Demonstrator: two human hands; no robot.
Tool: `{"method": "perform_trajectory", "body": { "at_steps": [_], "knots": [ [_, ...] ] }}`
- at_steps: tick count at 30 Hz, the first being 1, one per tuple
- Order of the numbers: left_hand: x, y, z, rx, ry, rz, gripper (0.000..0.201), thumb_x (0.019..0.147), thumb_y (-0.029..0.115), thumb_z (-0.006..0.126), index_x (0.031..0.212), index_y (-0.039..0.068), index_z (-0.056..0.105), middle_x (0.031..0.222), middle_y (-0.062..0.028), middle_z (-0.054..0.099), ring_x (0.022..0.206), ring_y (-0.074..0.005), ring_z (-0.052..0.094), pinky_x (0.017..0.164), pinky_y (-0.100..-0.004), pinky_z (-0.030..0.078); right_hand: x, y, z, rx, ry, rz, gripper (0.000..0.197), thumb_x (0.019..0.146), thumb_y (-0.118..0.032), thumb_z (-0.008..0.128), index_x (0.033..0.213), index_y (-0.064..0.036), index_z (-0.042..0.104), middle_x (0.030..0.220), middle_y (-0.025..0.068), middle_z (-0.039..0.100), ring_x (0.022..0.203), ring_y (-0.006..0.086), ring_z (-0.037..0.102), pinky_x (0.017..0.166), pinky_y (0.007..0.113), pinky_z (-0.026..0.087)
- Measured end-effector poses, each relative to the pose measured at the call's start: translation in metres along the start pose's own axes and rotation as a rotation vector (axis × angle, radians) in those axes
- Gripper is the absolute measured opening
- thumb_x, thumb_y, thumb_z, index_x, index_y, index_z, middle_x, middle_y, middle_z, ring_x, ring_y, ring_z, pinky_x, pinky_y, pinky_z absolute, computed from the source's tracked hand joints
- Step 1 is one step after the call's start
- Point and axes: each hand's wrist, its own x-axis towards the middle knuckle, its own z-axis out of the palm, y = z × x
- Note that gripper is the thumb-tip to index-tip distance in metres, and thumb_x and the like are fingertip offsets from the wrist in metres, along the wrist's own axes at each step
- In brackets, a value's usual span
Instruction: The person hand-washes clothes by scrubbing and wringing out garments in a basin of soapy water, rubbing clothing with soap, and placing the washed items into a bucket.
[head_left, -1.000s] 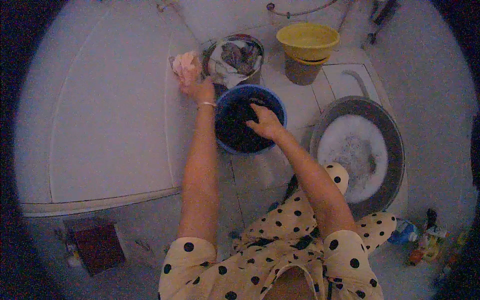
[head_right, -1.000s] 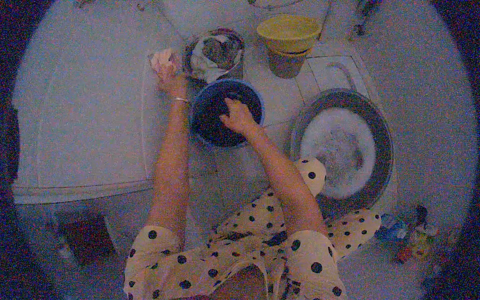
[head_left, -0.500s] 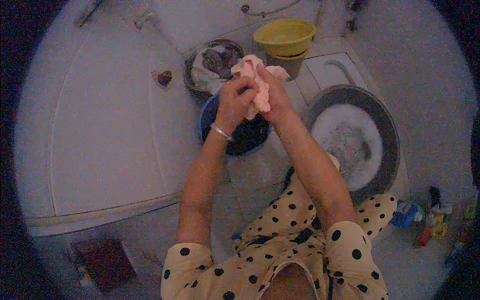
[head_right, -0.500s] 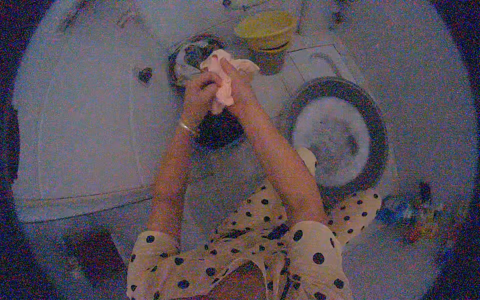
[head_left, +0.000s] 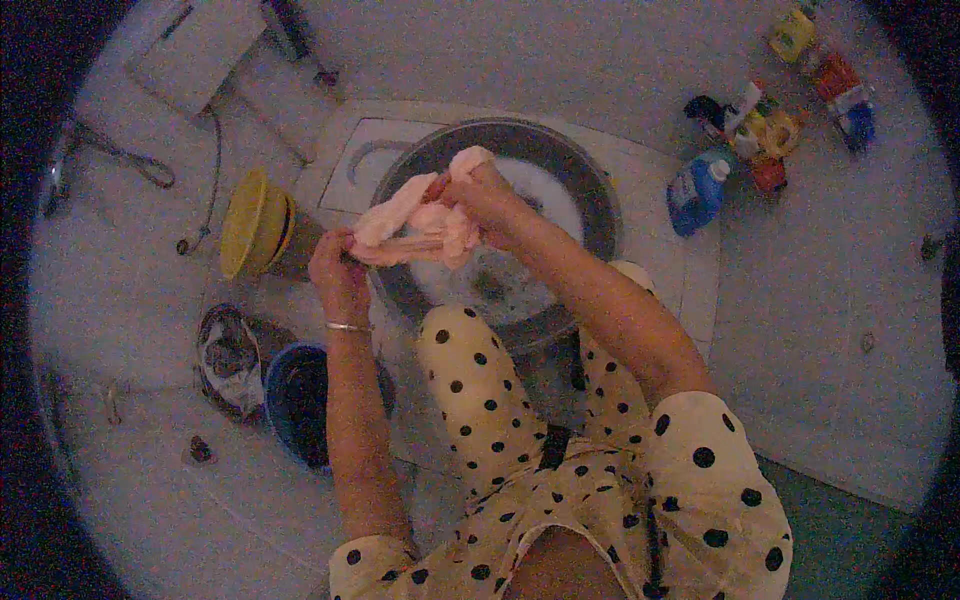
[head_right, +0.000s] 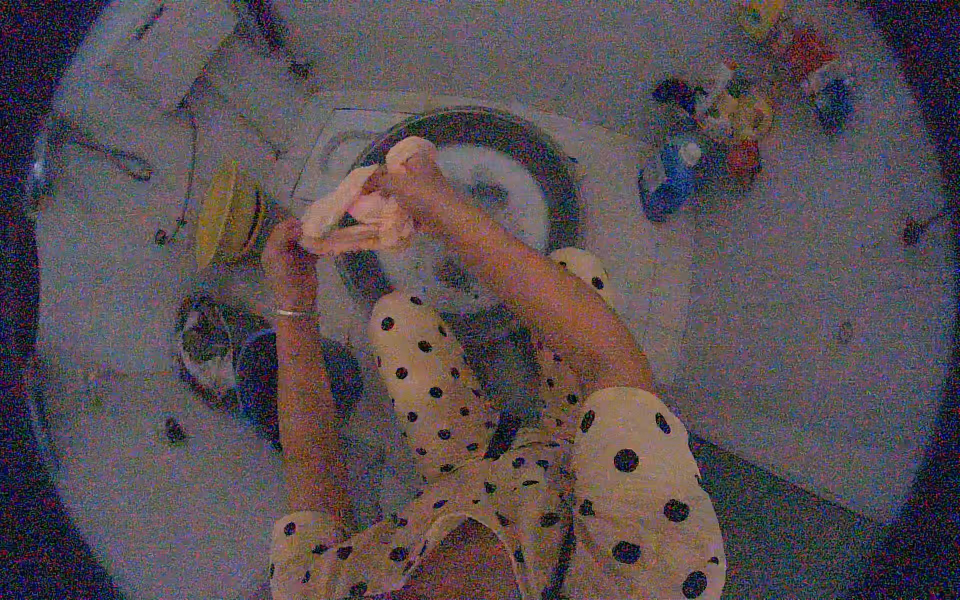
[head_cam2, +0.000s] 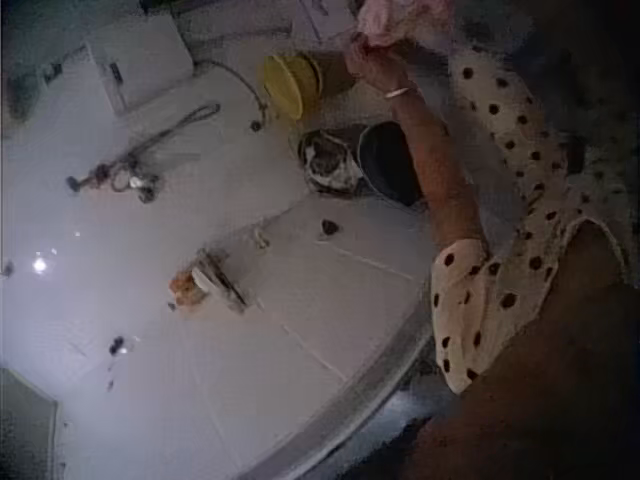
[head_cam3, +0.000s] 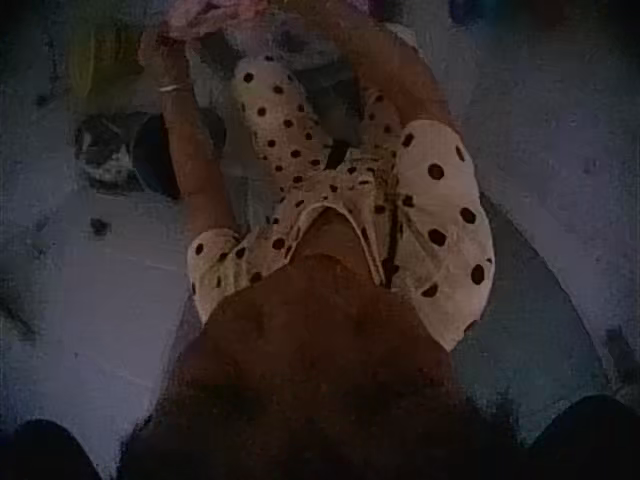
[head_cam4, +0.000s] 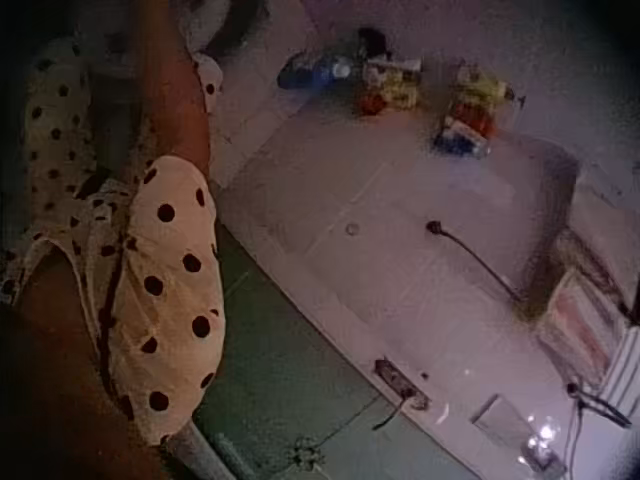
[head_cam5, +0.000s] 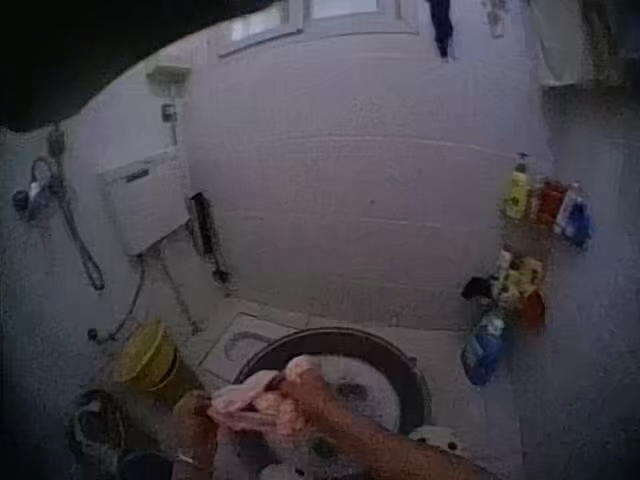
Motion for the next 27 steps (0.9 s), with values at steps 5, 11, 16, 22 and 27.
{"method": "perform_trajectory", "body": {
  "at_steps": [5,11,16,22,27],
  "knots": [
    [0.022,-0.094,0.0,-0.03,-0.251,-0.163,0.012,0.078,0.012,0.059,0.085,0.003,0.061,0.08,-0.0072,0.061,0.068,-0.0211,0.061,0.06,-0.0331,0.053,-0.004,0.083,-0.115,0.157,0.209,-0.081,0.017,0.085,-0.016,0.054,0.089,-0.001,0.062,0.088,0.0096,0.061,0.083,0.0205,0.057,0.066,0.035,0.05],
    [0.017,-0.153,0.047,0.544,-0.571,-0.373,0.024,0.082,0.017,0.059,0.1,0.003,0.064,0.088,-0.0073,0.065,0.074,-0.0191,0.063,0.061,-0.0331,0.054,-0.022,0.141,-0.192,0.14,0.273,-0.045,0.014,0.08,-0.001,0.05,0.089,-0.001,0.06,0.091,0.0093,0.062,0.081,0.0195,0.059,0.069,0.032,0.051],
    [0.042,-0.198,0.022,0.734,-0.591,-0.469,0.02,0.084,0.016,0.059,0.1,0.005,0.065,0.089,-0.0056,0.067,0.074,-0.0168,0.063,0.062,-0.0317,0.054,-0.002,0.231,-0.177,0.14,0.241,0.128,0.014,0.079,-0.004,0.053,0.091,-0.0015,0.06,0.1,0.0108,0.064,0.086,0.0207,0.061,0.078,0.031,0.051],
    [0.078,-0.344,-0.082,0.851,-0.566,-0.584,0.025,0.079,0.019,0.066,0.1,0.005,0.067,0.09,-0.0062,0.064,0.077,-0.0188,0.061,0.068,-0.0325,0.052,0.021,0.403,-0.194,-0.049,0.153,0.305,0.043,0.081,-0.018,0.065,0.119,0.0007,0.057,0.112,0.0151,0.063,0.1,0.0263,0.062,0.089,0.034,0.048],
    [0.101,-0.425,-0.155,1.68,-0.87,0.136,0.067,0.077,0.043,0.07,0.133,0.011,0.05,0.135,-0.0252,0.04,0.12,-0.0415,0.045,0.1,-0.0485,0.039,0.035,0.432,-0.147,-0.698,0.257,0.331,0.073,0.08,-0.024,0.069,0.14,0.0007,0.036,0.136,0.0258,0.042,0.124,0.0394,0.044,0.104,0.042,0.037]
  ]
}}
